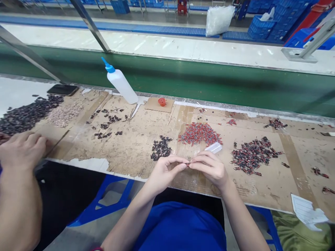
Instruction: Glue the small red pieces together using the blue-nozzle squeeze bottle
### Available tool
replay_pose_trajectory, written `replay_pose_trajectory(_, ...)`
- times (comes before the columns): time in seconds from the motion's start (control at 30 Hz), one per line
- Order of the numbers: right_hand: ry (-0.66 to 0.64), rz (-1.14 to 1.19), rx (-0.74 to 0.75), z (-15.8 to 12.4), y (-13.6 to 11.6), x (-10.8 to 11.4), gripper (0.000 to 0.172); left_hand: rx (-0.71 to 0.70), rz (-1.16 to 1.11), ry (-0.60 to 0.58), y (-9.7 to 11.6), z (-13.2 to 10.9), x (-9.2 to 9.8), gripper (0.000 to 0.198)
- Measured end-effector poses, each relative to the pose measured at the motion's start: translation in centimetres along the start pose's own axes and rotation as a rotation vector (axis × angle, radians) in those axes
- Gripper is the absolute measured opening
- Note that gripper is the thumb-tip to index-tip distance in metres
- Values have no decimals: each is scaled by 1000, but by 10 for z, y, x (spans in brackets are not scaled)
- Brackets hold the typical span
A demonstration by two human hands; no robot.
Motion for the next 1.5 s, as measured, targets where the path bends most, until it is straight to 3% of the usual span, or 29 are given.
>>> replay_pose_trajectory(0.13,-5,-19,28,-1,-1,2,23,0,0,-18,3,-1,-1,15)
replay_pose_trajectory(0.33,8,92,-55,-4,-1,3,23,-57,116,18,6,-3,-5,15)
replay_pose_trajectory(0.53,171,422,-514,-13,-4,0,20,-161,269,37,18,-7,-13,15)
replay_pose_trajectory(0.6,196,466,-596,-15,-5,-3,13,-179,331,64,20,-9,-14,16)
replay_pose_trajectory(0.97,380,579,-763,-18,-9,-6,12,-215,554,247,21,-14,-16,10)
replay_pose_trajectory(1.3,432,603,-796,-23,-8,-15,10,-207,507,207,13,-10,-22,11)
replay_pose_trajectory(1.43,412,488,-858,-45,6,2,6,-171,501,86,1,0,-12,13)
replay_pose_trajectory(1.5,481,345,-992,-72,22,24,13,-107,564,129,-5,6,6,22)
Point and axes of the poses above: each hand's wrist, its own z-axis towards the middle knuckle, its own x-axis out of the back of the hand, y = z × x, the point moved 4 cm from there along z, towards the middle knuckle, and after that the axes turned 5 degrees about -y, right-handed, at the moved point
